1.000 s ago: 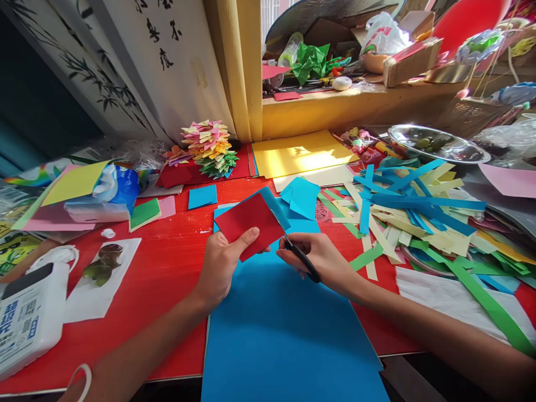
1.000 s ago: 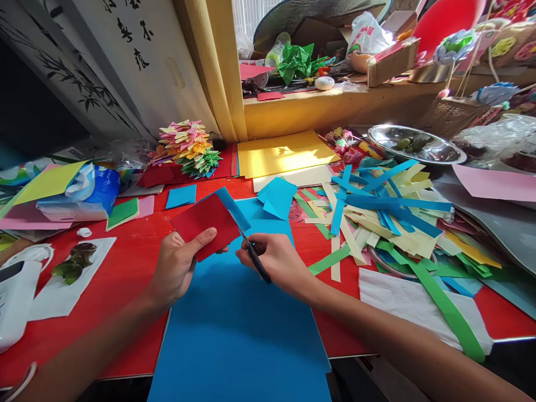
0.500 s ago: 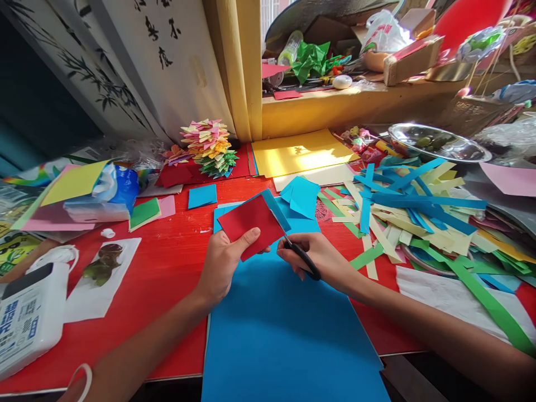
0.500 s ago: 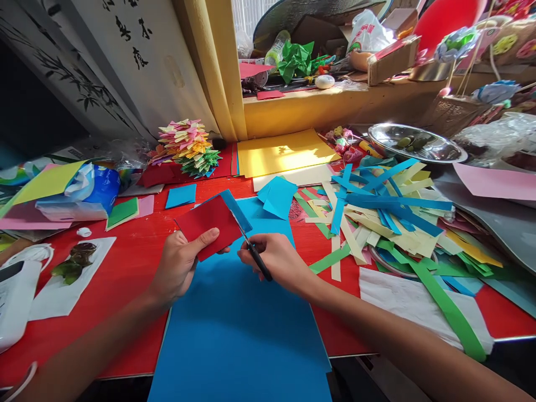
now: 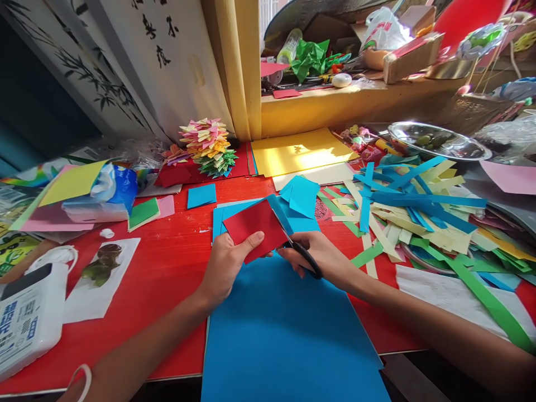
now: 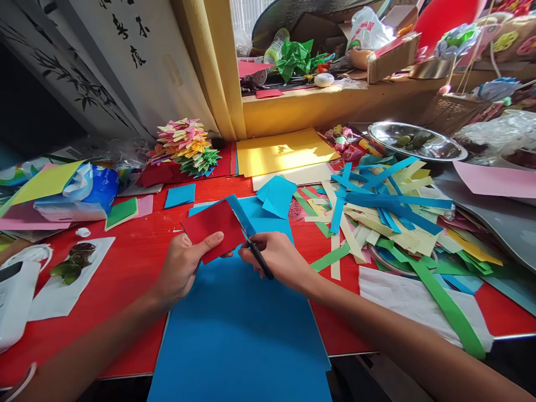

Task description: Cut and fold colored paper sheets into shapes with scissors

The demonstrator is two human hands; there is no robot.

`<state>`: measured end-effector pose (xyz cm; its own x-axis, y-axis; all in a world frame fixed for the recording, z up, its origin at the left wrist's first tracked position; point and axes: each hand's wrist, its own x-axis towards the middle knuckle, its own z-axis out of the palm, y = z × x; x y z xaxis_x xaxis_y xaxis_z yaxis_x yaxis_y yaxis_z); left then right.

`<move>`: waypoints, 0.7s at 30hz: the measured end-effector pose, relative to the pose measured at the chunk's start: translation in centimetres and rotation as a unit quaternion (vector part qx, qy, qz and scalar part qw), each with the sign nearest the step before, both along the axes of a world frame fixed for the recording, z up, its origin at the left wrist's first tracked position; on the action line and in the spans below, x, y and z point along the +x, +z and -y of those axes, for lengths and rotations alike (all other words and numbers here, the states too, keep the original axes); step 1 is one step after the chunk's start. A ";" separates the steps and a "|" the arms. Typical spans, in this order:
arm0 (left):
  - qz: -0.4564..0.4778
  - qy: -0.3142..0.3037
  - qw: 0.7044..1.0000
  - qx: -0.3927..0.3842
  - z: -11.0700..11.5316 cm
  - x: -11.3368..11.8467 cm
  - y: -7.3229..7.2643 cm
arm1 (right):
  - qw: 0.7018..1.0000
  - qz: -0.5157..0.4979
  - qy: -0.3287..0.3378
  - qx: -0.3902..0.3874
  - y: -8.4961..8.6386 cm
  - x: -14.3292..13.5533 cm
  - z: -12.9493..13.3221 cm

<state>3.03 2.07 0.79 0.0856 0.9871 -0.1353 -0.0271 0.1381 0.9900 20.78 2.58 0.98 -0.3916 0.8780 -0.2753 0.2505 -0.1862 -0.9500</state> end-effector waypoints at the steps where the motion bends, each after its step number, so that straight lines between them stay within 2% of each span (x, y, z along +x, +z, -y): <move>1: 0.002 0.000 1.000 0.001 0.0 0.0 0.0 | 1.000 -0.001 -0.006 0.005 0.1 0.0 0.1; 5: 0.016 0.001 1.000 0.010 0.1 0.0 0.0 | 1.000 -0.012 -0.016 0.015 0.2 -0.1 0.3; 9: -0.016 0.002 1.000 0.009 0.0 0.0 -0.1 | 1.000 -0.016 -0.006 -0.008 -0.1 -0.2 0.1; 15: -0.031 0.016 0.999 0.014 0.1 0.0 -0.1 | 0.999 -0.021 -0.018 0.019 -0.3 -0.1 0.3; 21: -0.037 -0.011 0.999 0.023 0.0 0.0 0.0 | 1.000 -0.020 -0.017 -0.013 -0.4 -0.2 -0.3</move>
<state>3.01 2.06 0.78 0.0993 0.9904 -0.0965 0.0492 0.0920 0.9945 20.62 2.88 0.54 -0.3729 0.8838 -0.2827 0.2053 -0.2186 -0.9540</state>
